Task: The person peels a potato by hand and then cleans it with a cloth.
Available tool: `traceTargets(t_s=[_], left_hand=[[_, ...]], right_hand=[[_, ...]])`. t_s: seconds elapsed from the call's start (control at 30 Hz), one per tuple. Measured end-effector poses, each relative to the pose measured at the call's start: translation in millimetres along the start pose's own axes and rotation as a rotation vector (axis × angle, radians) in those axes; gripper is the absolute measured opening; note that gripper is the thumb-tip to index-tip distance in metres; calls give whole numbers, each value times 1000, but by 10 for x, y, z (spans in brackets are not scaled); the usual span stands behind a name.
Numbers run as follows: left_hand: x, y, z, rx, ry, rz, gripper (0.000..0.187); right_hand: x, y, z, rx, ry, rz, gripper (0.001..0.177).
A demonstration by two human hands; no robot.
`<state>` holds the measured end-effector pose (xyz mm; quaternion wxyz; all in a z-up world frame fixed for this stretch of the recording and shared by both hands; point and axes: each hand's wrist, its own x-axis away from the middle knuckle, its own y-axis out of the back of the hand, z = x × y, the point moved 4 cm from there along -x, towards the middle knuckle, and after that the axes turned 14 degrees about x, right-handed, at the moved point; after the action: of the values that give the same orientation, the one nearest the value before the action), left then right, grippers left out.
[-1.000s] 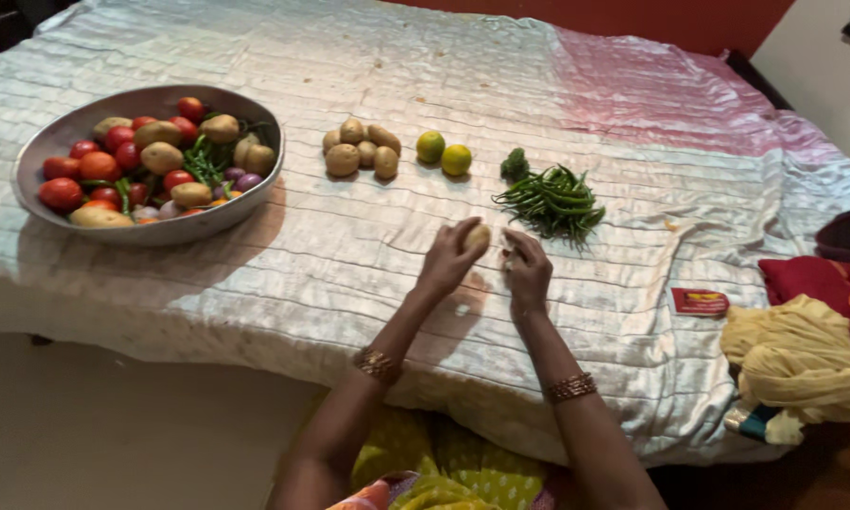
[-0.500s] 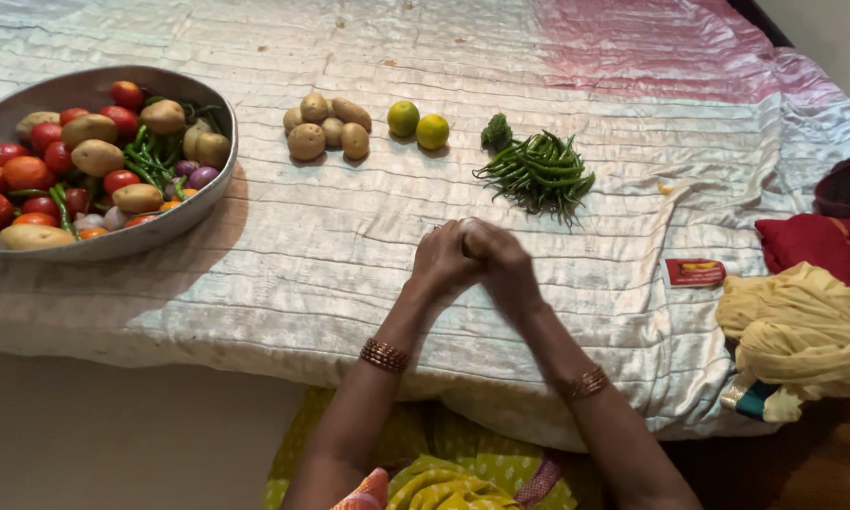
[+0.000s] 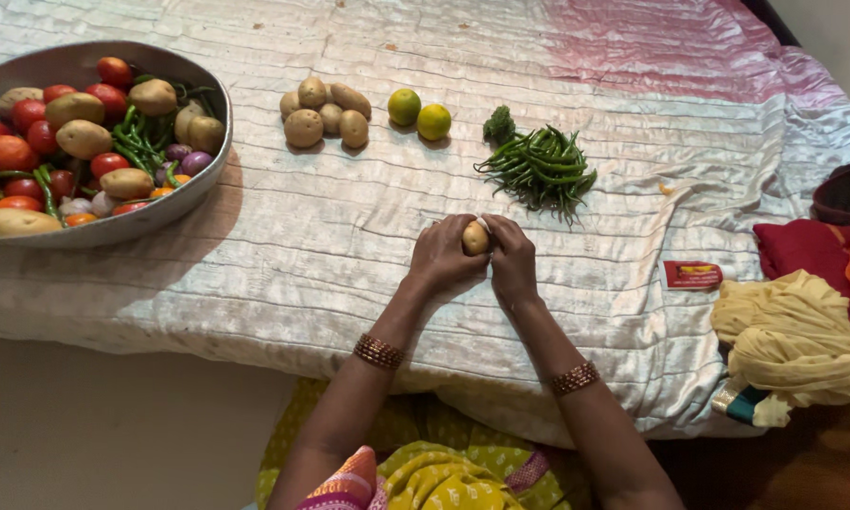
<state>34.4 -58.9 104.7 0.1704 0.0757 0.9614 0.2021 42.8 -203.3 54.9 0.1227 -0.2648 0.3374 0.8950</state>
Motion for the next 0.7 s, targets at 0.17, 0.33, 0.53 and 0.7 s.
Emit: traceTargets(t_s=[0.17,0.33,0.53,0.7], left_hand=[[-95,-124,255,-78,40,59,51],[-81,-110,279,-1,-74,-37,53],[9,-10,55,63,184,111,69],[-62,-68,189,-75,38,16,86]], right_hand=[[156,92,557,180,475,7,39],[152,96,611,228,569,-39,41],[-23,11,-154,56,-97,-41,45],[-19,-60,-293,-89,-157,-61,41]])
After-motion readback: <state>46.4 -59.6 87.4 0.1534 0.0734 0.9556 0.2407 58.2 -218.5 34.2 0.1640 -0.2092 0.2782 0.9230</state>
